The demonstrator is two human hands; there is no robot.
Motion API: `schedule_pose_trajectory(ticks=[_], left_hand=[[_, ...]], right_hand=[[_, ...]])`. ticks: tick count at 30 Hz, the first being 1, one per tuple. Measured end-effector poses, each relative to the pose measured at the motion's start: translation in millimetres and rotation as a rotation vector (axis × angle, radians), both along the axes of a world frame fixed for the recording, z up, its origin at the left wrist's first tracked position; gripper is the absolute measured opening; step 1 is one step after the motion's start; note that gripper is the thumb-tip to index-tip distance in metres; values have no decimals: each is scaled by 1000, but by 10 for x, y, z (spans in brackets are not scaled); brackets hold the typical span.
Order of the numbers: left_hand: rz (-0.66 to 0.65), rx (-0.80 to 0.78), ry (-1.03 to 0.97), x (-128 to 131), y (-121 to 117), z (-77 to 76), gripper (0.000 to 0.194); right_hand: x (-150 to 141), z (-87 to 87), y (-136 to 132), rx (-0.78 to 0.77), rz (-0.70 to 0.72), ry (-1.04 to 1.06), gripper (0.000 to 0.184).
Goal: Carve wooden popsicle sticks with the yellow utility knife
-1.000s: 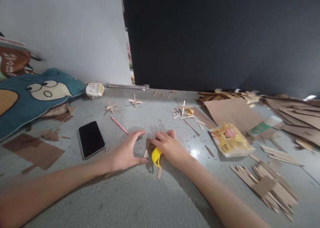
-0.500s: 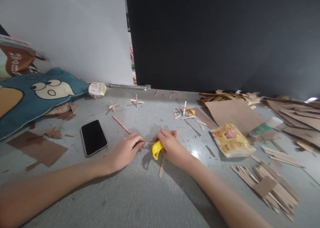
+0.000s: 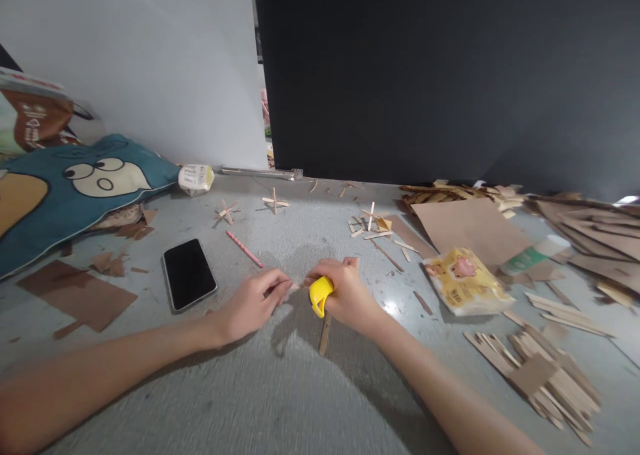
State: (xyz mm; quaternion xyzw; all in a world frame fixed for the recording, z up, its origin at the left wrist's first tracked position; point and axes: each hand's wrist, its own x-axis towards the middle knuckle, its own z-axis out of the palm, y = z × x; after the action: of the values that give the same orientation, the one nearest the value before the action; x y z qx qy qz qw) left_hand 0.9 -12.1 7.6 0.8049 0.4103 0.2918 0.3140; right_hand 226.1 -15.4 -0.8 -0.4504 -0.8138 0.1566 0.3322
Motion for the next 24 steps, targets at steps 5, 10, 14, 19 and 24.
schedule_pose_trajectory(ticks=[5,10,14,19,24], left_hand=[[72,-142,-200,2,7,9,32],[104,-246,-345,44,-43,30,34],[15,-273,-348,67,-102,38,32],[-77,-255,-287,66,-165,73,26],[-139,-287,-236,60,-200,102,25]], right_hand=[[47,-11,-13,250,-354,207,22],[-41,1,-117,310,-382,297,15],[-146,28,-174,173,-318,339,22],[-200,74,-194,48,-260,439,23],[-224,96,-212,16,-194,427,19]])
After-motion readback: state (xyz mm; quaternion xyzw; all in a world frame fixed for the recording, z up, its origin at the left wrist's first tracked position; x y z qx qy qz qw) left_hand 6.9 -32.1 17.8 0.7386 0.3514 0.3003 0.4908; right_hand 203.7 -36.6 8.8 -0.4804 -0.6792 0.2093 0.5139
